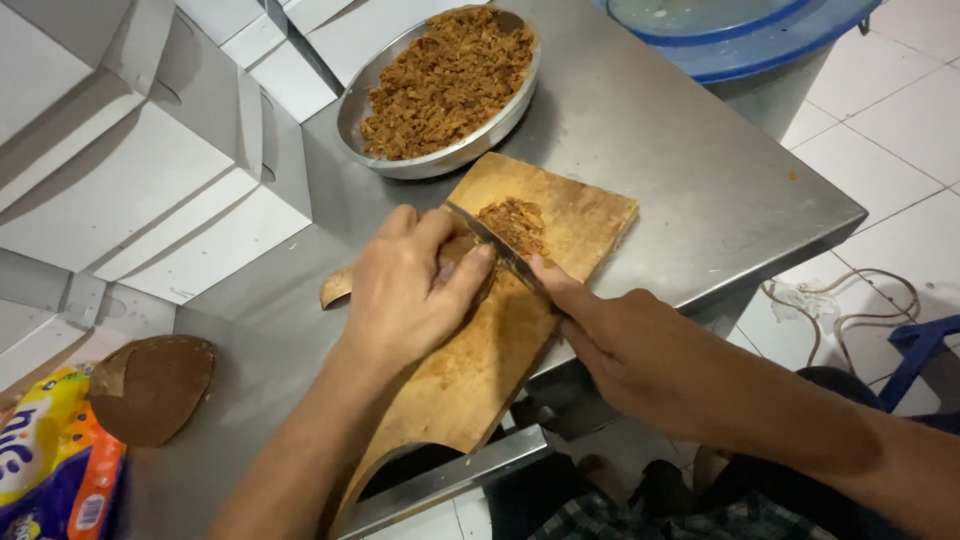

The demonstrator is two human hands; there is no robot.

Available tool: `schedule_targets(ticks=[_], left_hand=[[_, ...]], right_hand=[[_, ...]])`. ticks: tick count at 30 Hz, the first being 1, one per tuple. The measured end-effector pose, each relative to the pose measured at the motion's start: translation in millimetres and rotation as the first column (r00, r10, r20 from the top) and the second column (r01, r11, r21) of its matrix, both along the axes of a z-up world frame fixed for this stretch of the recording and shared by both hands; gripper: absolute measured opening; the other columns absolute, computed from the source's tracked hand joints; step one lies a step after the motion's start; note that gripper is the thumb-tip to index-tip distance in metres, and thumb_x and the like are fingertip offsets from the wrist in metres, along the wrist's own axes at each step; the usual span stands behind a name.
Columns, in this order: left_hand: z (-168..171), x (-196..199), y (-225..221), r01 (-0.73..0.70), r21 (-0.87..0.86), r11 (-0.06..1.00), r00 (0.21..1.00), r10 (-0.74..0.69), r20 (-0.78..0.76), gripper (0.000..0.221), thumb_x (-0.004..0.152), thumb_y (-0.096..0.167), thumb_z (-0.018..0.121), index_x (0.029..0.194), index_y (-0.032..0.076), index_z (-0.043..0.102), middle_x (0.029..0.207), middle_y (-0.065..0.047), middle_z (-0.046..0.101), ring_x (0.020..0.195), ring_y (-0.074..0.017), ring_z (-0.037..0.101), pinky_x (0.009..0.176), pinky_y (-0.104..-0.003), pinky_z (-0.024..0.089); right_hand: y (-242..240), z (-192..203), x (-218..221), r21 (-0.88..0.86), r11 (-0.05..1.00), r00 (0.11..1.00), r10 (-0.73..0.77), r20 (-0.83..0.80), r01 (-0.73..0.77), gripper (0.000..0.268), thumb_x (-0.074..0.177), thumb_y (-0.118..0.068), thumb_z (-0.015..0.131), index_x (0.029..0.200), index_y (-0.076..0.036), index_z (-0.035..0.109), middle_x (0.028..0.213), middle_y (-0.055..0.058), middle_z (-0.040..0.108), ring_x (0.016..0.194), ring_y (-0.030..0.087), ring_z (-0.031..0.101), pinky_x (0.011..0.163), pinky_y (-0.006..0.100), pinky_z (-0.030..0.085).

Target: Shaving a block of palm sugar with a knife on a wooden board and scraping the shavings into a bowl

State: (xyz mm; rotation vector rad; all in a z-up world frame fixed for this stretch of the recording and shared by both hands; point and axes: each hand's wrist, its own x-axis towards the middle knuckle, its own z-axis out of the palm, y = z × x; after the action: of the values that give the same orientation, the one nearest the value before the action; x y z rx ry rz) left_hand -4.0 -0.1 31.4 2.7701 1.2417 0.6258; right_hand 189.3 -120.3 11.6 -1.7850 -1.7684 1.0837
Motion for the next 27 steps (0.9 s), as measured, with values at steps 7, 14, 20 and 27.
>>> schedule_targets(ticks=[7,14,20,27], left_hand=[[9,36,-8,-0.304,-0.056,0.951,0.936,0.287,-0.205,0.047,0.103,0.045,0.033,0.113,0.007,0.06,0.1,-0.022,0.062,0.078,-0.0503,0.066,0.068,-0.066,0.051],[-16,24,2,-0.281,0.098,0.955,0.959,0.283,0.0,0.029,0.093,0.031,0.044,0.082,0.006,0.054,0.076,-0.019,0.057,0.071,-0.0428,0.058,0.059,-0.06,0.042],[-17,25,4,-0.222,0.129,0.966,0.973,0.211,0.097,0.028,0.09,0.029,0.047,0.079,0.007,0.059,0.073,-0.016,0.056,0.067,-0.0346,0.058,0.054,-0.054,0.042],[0,33,-1,-0.334,-0.069,0.94,0.942,0.33,-0.061,0.031,0.09,0.031,0.039,0.089,0.006,0.056,0.086,-0.017,0.056,0.069,-0.039,0.057,0.063,-0.054,0.043]], right_hand=[[-8,15,0,-0.15,0.984,0.993,-0.107,-0.048,0.099,0.072,0.103,-0.033,0.04,0.17,-0.049,0.019,0.074,0.018,0.07,0.057,0.027,0.061,0.064,0.034,0.047],[-6,18,-4,-0.174,0.984,0.994,-0.056,-0.093,0.039,0.071,0.103,-0.031,0.041,0.171,-0.041,0.02,0.055,0.013,0.054,0.044,0.022,0.046,0.053,0.039,0.041],[9,18,-16,-0.192,0.98,0.998,0.054,0.026,-0.048,0.074,0.103,-0.028,0.034,0.17,-0.035,0.006,0.07,0.018,0.066,0.057,0.032,0.062,0.06,0.044,0.047],[15,26,-8,-0.122,0.989,0.997,0.078,-0.019,-0.08,0.051,0.104,-0.03,0.036,0.155,-0.031,0.04,0.098,0.011,0.077,0.079,0.029,0.071,0.075,0.039,0.052]])
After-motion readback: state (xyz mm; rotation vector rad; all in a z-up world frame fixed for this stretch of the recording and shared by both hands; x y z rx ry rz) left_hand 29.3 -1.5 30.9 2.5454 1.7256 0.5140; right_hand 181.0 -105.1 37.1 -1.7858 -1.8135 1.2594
